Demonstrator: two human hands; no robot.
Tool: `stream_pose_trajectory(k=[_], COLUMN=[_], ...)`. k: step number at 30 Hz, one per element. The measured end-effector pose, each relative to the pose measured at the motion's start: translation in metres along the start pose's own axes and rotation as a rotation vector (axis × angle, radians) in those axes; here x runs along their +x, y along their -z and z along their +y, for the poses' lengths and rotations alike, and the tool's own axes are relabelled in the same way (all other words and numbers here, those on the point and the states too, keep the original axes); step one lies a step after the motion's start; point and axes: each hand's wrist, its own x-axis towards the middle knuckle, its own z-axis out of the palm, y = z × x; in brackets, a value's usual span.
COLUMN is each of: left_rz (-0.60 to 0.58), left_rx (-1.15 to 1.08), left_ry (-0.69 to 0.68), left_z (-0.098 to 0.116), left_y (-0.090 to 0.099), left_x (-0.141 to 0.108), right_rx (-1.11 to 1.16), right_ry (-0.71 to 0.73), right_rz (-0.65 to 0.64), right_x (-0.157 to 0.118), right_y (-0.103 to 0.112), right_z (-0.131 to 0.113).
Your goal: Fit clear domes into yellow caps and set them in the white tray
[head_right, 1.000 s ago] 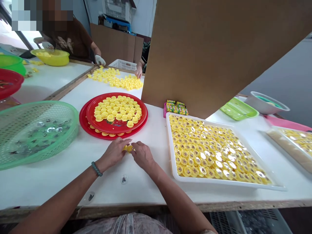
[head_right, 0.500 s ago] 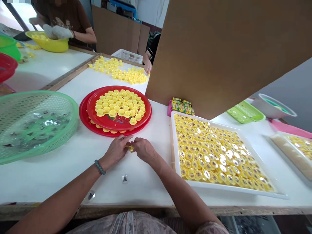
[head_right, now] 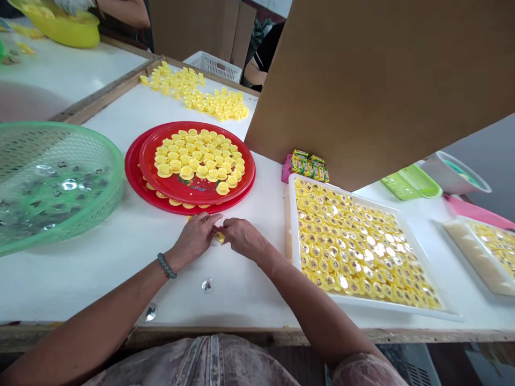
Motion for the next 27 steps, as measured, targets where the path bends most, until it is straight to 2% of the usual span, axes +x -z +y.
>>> stream_pose_trajectory(k=[5,8,11,14,17,19,21,23,25,27], left_rz=[0.016,0.047,0.057,0.075,0.120,0.151,0.178,0.200,0.220,0.249], left_rx=[-0.007,0.015,0.017,-0.016,-0.011,0.001,0.014,0.037,0.070,0.107], left_ry=[-0.041,-0.072,-0.151,-0.208,-0.249,-0.271,-0.297,-0.333,-0.372,-0.398], left_z=[0.001,-0.005,-0.017,-0.028,-0.032,-0.035,-0.038,-0.042,-0.047,-0.050], left_y=[0.002,-0.002,-0.012,-0.018,-0.021,-0.022,-0.024,-0.028,-0.031,-0.034], left_x=[-0.002,-0.004,-0.001,-0.001,-0.004,-0.005,-0.005,-0.004,-0.004,-0.005], right_rx=[-0.113,-0.164,-0.201,-0.198,-0.142,-0.107,-0.111,-0.159,-0.187,-0.197], right_ry=[-0.073,-0.069,-0.108,-0.190,-0.283,-0.390,-0.607,-0.898,-1.036,-1.111], right_rz=[-0.141,-0.141,-0.022,0.164,0.372,0.485,0.515,0.445,0.412,0.383], right_x=[0.008,0.004,-0.010,-0.033,-0.068,-0.096,-0.126,-0.154,-0.178,-0.194], right_y=[0.010,0.009,0.003,0.001,0.012,0.028,0.047,0.064,0.076,0.082], right_z=[-0.008,-0.011,-0.014,-0.017,-0.010,0.009,0.038,0.074,0.111,0.144])
